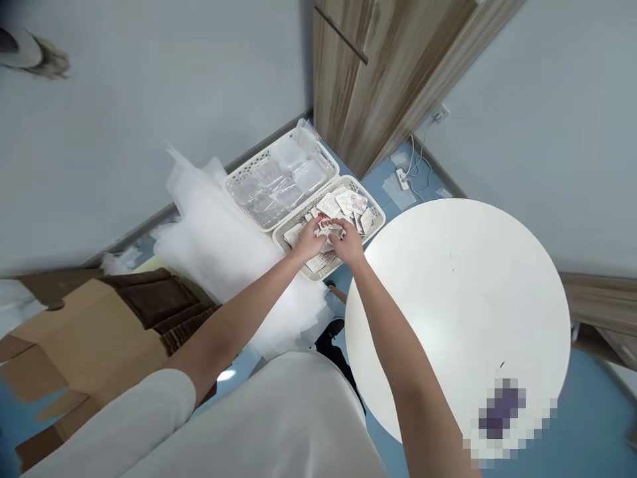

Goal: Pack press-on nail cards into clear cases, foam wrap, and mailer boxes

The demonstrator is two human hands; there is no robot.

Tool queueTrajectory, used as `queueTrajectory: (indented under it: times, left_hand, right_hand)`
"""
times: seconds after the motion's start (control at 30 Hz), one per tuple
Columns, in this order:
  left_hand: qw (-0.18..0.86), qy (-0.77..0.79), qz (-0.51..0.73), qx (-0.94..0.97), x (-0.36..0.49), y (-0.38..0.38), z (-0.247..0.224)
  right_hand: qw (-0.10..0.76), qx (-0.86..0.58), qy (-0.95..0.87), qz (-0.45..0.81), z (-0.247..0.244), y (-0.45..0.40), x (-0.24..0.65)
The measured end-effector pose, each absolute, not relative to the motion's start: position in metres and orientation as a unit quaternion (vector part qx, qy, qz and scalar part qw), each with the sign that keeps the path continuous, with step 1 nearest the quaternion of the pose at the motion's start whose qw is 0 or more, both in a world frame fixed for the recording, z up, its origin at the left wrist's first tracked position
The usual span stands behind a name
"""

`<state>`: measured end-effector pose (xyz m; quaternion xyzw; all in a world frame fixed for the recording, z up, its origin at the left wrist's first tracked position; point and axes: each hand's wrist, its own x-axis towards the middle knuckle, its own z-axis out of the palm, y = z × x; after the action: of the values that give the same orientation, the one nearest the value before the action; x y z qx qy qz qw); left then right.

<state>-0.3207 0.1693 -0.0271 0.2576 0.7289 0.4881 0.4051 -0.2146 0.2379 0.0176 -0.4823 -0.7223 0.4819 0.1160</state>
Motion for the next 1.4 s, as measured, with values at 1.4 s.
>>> queueTrajectory:
  times: [1.4]
  left_hand:
    - [0.610, 0.530, 0.448, 0.382, -0.100, 0.045, 0.095]
  right_hand:
    - [0.345, -0.525, -0.469, 0.621, 0.113, 0.042, 0.088]
